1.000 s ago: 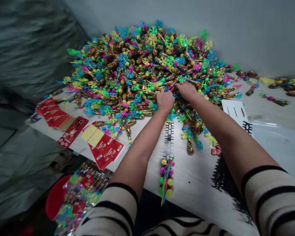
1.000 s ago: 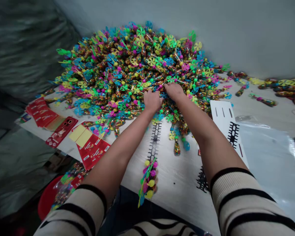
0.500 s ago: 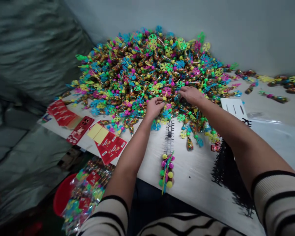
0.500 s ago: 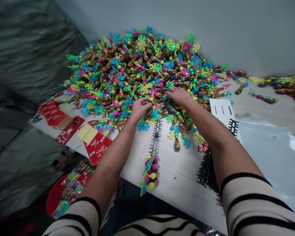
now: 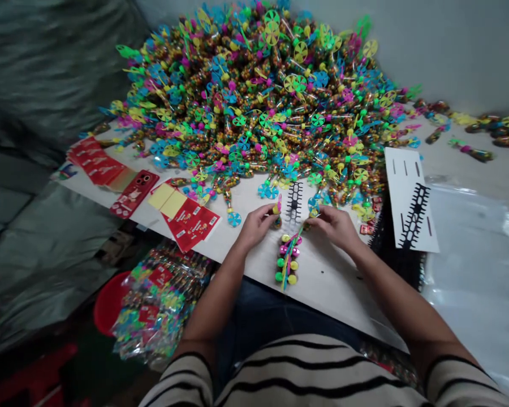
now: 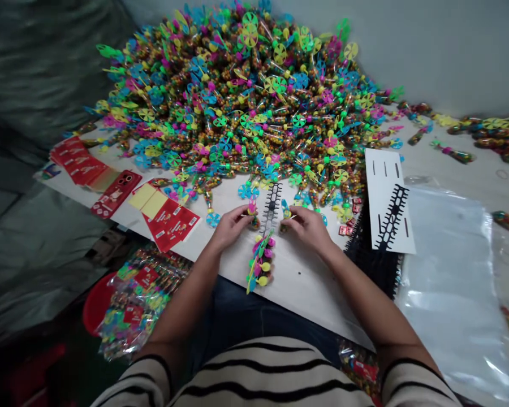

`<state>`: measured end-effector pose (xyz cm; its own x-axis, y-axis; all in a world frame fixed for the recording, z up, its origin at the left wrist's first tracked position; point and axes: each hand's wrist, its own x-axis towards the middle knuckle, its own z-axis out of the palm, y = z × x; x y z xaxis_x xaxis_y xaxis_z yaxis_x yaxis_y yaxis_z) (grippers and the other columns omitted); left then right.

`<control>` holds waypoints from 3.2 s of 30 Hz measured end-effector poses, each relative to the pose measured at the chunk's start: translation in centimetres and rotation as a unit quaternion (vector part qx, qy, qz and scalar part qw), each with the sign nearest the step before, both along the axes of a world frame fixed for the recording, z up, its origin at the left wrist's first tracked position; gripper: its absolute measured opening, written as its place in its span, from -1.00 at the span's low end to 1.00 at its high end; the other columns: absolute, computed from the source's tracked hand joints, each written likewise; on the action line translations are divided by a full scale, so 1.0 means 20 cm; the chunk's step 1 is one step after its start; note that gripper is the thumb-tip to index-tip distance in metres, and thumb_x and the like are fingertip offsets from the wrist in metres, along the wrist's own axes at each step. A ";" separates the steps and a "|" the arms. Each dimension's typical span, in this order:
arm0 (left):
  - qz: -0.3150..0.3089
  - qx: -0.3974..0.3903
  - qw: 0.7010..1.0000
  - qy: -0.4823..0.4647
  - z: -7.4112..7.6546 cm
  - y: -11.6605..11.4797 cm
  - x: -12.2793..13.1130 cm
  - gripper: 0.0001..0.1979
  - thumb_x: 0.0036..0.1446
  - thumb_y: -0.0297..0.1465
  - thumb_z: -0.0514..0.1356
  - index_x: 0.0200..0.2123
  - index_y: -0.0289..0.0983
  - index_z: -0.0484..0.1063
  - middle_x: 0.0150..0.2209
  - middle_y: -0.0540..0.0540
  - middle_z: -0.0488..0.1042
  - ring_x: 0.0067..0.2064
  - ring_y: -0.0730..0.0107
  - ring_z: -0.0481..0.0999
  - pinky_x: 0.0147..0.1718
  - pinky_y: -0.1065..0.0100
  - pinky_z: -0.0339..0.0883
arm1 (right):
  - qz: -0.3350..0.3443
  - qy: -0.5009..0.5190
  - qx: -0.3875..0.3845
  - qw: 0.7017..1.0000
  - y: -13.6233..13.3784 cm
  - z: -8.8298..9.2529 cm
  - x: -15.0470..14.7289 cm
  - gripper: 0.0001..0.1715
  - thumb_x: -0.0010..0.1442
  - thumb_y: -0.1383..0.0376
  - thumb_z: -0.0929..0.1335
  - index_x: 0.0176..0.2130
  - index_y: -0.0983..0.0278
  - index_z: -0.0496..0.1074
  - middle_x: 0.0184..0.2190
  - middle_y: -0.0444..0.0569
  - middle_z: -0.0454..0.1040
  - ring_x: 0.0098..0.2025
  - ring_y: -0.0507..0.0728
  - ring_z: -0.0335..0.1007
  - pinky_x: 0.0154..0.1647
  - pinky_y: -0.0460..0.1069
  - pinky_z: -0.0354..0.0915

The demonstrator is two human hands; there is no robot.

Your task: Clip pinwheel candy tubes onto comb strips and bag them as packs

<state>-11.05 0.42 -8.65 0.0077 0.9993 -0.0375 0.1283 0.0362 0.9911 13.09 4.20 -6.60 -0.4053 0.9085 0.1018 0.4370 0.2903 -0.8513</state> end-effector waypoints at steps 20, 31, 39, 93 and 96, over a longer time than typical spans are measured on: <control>-0.036 0.090 0.985 0.142 -0.06 -0.13 0.05 -0.68 0.19 -0.42 0.14 0.01 -0.28 0.47 -0.08 -0.19 0.54 -0.05 0.27 0.51 0.00 0.26 0.37 | -0.015 0.040 -0.007 0.999 -0.11 -0.08 -0.01 -0.68 0.07 0.06 0.44 -0.30 0.26 0.49 -0.40 -0.04 0.55 -0.41 0.09 0.47 -0.37 -0.04 0.36; -0.085 0.116 0.978 0.149 -0.04 -0.06 0.06 -0.59 0.16 -0.52 0.13 0.08 -0.23 0.45 -0.04 -0.14 0.55 -0.03 0.30 0.52 -0.01 0.31 0.38 | -0.014 0.097 -0.040 0.994 -0.06 -0.06 -0.11 -0.64 -0.05 0.01 0.51 -0.44 0.24 0.49 -0.52 -0.10 0.49 -0.50 0.06 0.39 -0.47 -0.05 0.33; -0.037 0.151 0.975 0.160 -0.12 -0.03 0.09 -0.62 0.19 -0.47 0.13 0.08 -0.24 0.45 -0.04 -0.15 0.55 -0.02 0.29 0.50 0.01 0.27 0.37 | -0.009 0.154 -0.166 0.974 0.00 -0.10 -0.18 -0.50 -0.23 -0.04 0.55 -0.41 0.26 0.48 -0.44 -0.05 0.52 -0.44 0.10 0.44 -0.37 0.02 0.40; 0.007 0.097 0.989 0.113 -0.07 -0.21 0.09 -0.74 0.17 -0.31 0.18 -0.10 -0.23 0.56 -0.11 -0.12 0.60 -0.11 0.28 0.59 -0.05 0.26 0.45 | -0.049 0.126 -0.118 0.984 -0.24 -0.13 -0.10 -0.68 0.08 0.11 0.42 -0.19 0.23 0.53 -0.26 0.00 0.60 -0.28 0.14 0.51 -0.21 0.06 0.44; 0.012 0.097 0.986 0.133 -0.08 -0.22 0.09 -0.70 0.19 -0.33 0.17 -0.02 -0.19 0.52 -0.08 -0.09 0.59 -0.09 0.30 0.59 -0.04 0.29 0.45 | -0.026 0.126 -0.077 0.989 -0.23 -0.11 -0.09 -0.76 0.11 0.14 0.40 -0.23 0.20 0.55 -0.20 0.00 0.59 -0.17 0.16 0.51 -0.10 0.08 0.42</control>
